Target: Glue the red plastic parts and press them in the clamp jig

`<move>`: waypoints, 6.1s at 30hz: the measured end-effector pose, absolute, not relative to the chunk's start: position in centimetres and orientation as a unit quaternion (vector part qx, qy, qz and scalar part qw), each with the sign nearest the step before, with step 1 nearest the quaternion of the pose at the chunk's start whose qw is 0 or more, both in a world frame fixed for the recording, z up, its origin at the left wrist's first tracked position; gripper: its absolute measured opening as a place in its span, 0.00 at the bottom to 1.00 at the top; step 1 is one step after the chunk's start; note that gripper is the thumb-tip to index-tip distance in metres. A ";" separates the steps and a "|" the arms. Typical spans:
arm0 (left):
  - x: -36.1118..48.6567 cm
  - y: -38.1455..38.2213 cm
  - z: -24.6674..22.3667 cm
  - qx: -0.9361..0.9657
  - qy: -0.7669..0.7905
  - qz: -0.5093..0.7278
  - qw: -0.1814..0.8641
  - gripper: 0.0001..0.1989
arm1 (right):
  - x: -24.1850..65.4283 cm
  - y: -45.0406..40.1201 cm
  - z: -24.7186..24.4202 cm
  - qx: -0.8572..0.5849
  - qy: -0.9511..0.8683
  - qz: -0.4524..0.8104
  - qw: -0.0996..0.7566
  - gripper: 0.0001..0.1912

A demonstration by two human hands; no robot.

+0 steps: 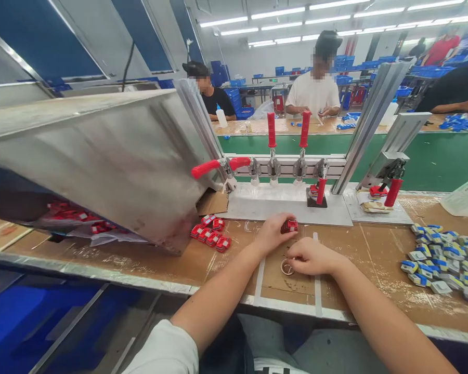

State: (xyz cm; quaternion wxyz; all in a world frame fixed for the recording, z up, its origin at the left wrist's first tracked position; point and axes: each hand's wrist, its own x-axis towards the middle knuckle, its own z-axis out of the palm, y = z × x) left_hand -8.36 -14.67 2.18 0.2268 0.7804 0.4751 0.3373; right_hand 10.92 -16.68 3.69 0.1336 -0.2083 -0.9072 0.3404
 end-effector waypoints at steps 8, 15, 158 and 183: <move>-8.8 -15.0 0.7 0.729 0.463 0.335 0.376 0.26 | 11.7 -15.5 3.0 -0.235 -0.824 0.457 0.238 0.19; -8.6 -15.0 0.9 0.739 0.469 0.308 0.372 0.30 | 11.7 -13.6 1.7 -0.443 -0.704 0.377 0.407 0.20; -9.1 -14.9 1.2 0.585 0.313 0.440 0.605 0.38 | 14.1 -13.3 2.6 -0.323 -0.737 0.408 0.432 0.18; -6.8 -13.8 6.2 0.701 0.423 0.369 0.440 0.34 | 12.7 -13.2 1.4 -0.415 -0.659 0.389 0.493 0.23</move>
